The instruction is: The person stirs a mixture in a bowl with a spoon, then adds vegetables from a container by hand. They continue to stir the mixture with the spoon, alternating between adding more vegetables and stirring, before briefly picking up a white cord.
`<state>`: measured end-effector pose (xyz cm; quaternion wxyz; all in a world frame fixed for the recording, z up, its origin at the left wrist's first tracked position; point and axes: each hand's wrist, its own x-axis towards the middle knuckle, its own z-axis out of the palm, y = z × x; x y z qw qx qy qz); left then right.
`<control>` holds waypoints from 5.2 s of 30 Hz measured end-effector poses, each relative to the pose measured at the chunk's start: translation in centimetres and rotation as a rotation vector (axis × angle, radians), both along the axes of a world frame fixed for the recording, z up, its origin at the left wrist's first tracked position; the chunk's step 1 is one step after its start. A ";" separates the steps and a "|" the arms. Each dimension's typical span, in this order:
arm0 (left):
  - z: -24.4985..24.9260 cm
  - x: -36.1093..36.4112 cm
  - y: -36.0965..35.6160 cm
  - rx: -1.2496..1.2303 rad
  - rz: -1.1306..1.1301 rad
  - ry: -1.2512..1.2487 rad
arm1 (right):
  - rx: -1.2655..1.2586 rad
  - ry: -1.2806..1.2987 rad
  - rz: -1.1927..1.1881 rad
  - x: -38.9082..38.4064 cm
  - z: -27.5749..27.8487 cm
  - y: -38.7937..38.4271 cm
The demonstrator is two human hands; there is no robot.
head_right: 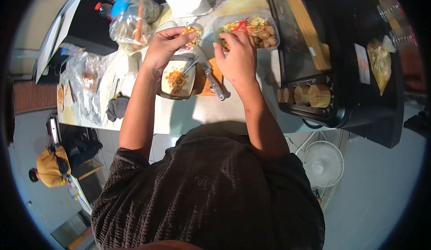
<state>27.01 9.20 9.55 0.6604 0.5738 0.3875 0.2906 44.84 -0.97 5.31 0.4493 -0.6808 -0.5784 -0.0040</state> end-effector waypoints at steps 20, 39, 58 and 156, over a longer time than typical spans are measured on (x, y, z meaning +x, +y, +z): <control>-2.7 -11.0 -5.9 -0.067 0.202 0.132 | -0.287 0.561 0.454 -9.6 -1.4 1.4; -3.5 -11.4 -5.1 0.023 0.149 0.333 | -0.304 0.461 0.407 -8.5 -1.1 0.6; -1.5 -10.3 -4.7 0.158 0.095 0.558 | -0.286 0.444 0.363 -8.0 0.3 -0.3; -2.1 -8.6 -4.2 0.471 -0.218 0.747 | -0.622 0.380 0.006 10.2 -2.0 6.1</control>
